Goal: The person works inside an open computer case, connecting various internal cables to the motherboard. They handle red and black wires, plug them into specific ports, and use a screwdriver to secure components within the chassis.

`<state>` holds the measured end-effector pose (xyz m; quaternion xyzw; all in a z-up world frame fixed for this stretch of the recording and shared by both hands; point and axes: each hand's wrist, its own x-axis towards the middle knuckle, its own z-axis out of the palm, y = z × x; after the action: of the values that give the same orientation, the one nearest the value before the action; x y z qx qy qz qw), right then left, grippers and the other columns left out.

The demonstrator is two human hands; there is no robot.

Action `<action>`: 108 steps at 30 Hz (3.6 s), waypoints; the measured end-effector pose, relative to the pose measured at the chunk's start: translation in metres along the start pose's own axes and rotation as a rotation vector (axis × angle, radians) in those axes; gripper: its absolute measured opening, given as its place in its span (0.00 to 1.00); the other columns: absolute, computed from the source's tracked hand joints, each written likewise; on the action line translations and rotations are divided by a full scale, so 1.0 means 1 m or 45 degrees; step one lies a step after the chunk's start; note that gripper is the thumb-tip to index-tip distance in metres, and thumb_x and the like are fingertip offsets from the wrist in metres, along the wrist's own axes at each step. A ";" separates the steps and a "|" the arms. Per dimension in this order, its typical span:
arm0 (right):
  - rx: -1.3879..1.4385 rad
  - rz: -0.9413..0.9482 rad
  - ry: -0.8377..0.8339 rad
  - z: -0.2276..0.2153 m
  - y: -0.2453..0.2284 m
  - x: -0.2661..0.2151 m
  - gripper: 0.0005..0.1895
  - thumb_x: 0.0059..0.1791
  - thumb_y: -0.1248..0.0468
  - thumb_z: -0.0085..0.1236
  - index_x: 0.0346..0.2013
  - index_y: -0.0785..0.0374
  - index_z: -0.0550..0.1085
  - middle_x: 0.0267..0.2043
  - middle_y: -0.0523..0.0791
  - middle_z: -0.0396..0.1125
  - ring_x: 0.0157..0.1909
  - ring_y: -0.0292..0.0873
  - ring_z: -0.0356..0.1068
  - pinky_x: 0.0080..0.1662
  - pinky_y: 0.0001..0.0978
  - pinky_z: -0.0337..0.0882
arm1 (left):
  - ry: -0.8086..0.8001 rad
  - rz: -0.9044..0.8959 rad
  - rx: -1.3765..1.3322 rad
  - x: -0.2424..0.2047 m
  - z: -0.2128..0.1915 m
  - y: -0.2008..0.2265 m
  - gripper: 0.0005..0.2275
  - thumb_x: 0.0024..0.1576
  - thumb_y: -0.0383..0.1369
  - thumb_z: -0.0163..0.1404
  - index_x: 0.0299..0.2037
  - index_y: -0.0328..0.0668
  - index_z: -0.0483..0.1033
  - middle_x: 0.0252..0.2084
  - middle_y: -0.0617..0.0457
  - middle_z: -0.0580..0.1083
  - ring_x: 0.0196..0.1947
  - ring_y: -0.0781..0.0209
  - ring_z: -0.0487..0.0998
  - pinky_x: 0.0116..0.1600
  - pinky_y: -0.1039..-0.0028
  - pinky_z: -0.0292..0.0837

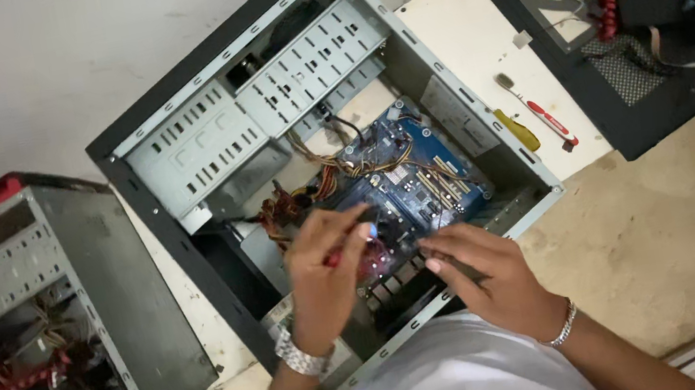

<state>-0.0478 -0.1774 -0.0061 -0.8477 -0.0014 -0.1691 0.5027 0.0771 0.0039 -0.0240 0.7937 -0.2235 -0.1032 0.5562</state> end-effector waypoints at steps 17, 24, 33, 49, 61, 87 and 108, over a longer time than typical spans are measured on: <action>-1.266 -0.605 -0.941 0.060 0.148 0.109 0.18 0.51 0.59 0.55 0.52 0.66 0.75 0.54 0.55 0.69 0.55 0.55 0.67 0.51 0.51 0.65 | -0.033 -0.411 0.133 0.073 0.012 -0.044 0.10 0.60 0.34 0.60 0.49 0.42 0.86 0.41 0.41 0.82 0.46 0.42 0.82 0.49 0.60 0.76; -1.407 -0.531 -0.926 0.050 0.169 0.097 0.28 0.52 0.62 0.46 0.67 0.66 0.65 0.50 0.57 0.72 0.59 0.59 0.67 0.50 0.53 0.66 | -0.080 -0.100 0.275 0.098 0.027 -0.068 0.09 0.63 0.33 0.56 0.49 0.40 0.85 0.34 0.44 0.82 0.38 0.48 0.83 0.44 0.65 0.80; -1.348 -0.485 -0.946 0.039 0.152 0.103 0.18 0.52 0.63 0.47 0.53 0.66 0.75 0.54 0.58 0.69 0.58 0.57 0.65 0.50 0.54 0.64 | -0.220 0.104 0.983 0.158 0.095 -0.110 0.07 0.63 0.39 0.57 0.47 0.52 0.84 0.32 0.50 0.69 0.32 0.54 0.73 0.50 0.66 0.77; -1.248 -0.172 -1.015 0.073 0.213 0.085 0.19 0.53 0.66 0.41 0.54 0.61 0.76 0.56 0.53 0.69 0.58 0.57 0.67 0.44 0.59 0.70 | -0.109 0.545 1.155 0.167 0.113 -0.177 0.07 0.47 0.37 0.67 0.23 0.51 0.81 0.23 0.51 0.65 0.29 0.54 0.71 0.54 0.64 0.66; -1.218 -0.014 -0.995 0.085 0.236 0.079 0.19 0.56 0.62 0.38 0.57 0.59 0.73 0.60 0.52 0.67 0.63 0.57 0.63 0.45 0.59 0.67 | -0.472 0.489 1.068 0.178 0.099 -0.183 0.08 0.47 0.34 0.66 0.36 0.58 0.83 0.31 0.50 0.73 0.43 0.49 0.78 0.61 0.58 0.62; -1.289 -0.100 -1.102 0.049 0.191 0.087 0.19 0.59 0.59 0.40 0.54 0.49 0.80 0.58 0.40 0.74 0.62 0.47 0.68 0.51 0.54 0.71 | -0.433 0.555 1.401 0.181 0.126 -0.233 0.03 0.51 0.32 0.57 0.33 0.47 0.83 0.29 0.47 0.78 0.46 0.47 0.78 0.60 0.61 0.65; -1.356 0.054 -1.231 0.092 0.223 0.090 0.18 0.55 0.51 0.43 0.50 0.51 0.77 0.60 0.46 0.68 0.61 0.53 0.65 0.49 0.56 0.71 | -0.256 0.054 0.180 0.135 0.048 -0.073 0.06 0.60 0.34 0.62 0.42 0.42 0.85 0.38 0.48 0.82 0.45 0.50 0.83 0.51 0.61 0.76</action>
<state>0.1020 -0.2243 -0.2108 -0.9577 -0.1248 0.2571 -0.0329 0.1933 -0.0790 -0.0975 0.8116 -0.3016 -0.1544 0.4759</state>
